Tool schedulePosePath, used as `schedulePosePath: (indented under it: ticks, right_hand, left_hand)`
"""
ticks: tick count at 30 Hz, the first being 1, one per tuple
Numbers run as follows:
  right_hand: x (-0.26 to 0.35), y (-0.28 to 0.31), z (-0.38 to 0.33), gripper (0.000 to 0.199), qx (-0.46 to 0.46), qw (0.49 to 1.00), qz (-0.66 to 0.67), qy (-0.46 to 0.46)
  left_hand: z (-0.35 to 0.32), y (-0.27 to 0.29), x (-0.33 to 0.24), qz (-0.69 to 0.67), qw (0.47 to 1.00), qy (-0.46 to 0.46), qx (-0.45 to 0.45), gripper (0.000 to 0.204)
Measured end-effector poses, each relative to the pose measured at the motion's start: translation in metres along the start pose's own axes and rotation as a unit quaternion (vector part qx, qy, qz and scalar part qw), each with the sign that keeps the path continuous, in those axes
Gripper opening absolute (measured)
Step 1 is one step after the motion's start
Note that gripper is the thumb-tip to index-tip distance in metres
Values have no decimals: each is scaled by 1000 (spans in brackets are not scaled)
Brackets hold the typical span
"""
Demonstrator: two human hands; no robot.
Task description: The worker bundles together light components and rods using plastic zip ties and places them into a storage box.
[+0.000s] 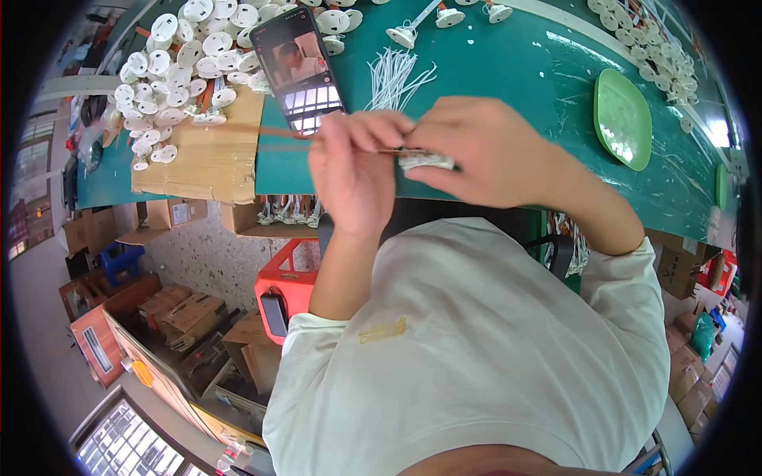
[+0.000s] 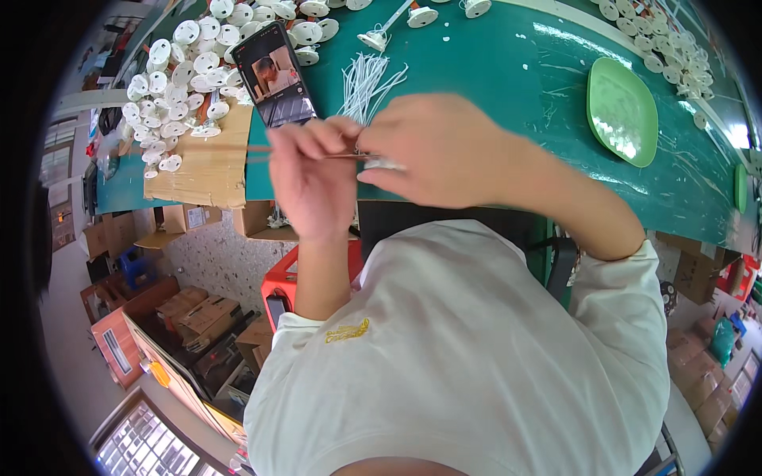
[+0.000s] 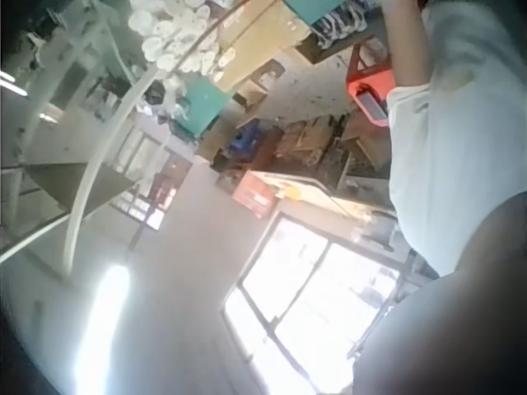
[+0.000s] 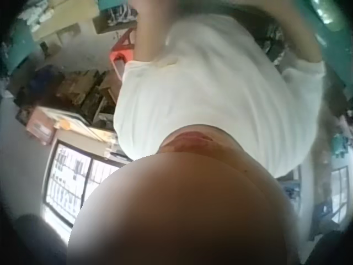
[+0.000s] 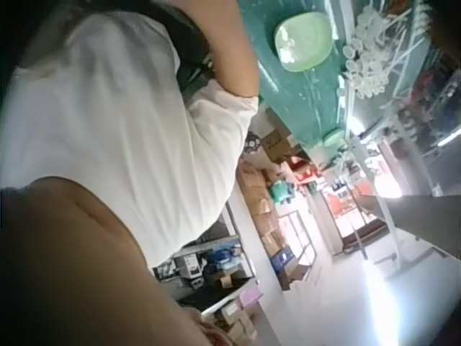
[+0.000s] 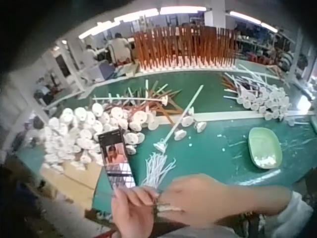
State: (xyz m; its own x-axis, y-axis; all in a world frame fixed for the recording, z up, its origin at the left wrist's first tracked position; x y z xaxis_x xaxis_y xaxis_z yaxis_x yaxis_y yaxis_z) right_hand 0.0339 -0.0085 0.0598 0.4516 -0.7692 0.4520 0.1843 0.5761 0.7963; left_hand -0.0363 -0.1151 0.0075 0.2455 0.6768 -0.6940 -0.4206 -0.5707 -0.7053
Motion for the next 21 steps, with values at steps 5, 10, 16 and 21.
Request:
schedulePosePath:
  ticks: [5, 10, 16, 21]
  right_hand:
    - [-104, 78, 41, 49, -161, 936, -86, -301]
    - [-164, 78, 56, 69, -99, 854, -154, -486]
    - [-224, 54, 50, 80, -57, 873, -154, -459]
    - [-201, 88, 19, 58, -108, 972, 140, -154]
  left_hand:
    - [-18, 6, -45, 29, 992, -99, 70, 43]
    - [-24, 4, -55, 52, 991, -94, 79, 43]
    - [-36, 17, -50, 51, 994, -81, 55, 39]
    - [-32, 18, -38, 42, 997, -44, 49, 38]
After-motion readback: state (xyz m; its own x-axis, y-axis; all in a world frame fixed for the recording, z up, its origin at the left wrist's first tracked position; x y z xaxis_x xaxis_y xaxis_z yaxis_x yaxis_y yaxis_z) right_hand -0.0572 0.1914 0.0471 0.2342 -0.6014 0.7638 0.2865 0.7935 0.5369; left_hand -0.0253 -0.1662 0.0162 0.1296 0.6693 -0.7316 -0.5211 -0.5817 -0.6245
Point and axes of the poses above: each hand's wrist, its own z-axis towards the middle knuckle, its own y-axis out of the back of the hand, x = y × z, the point moved 8 cm from there along z, towards the middle knuckle, and after that the axes turned 1 degree about z, right-handed, at the moved point
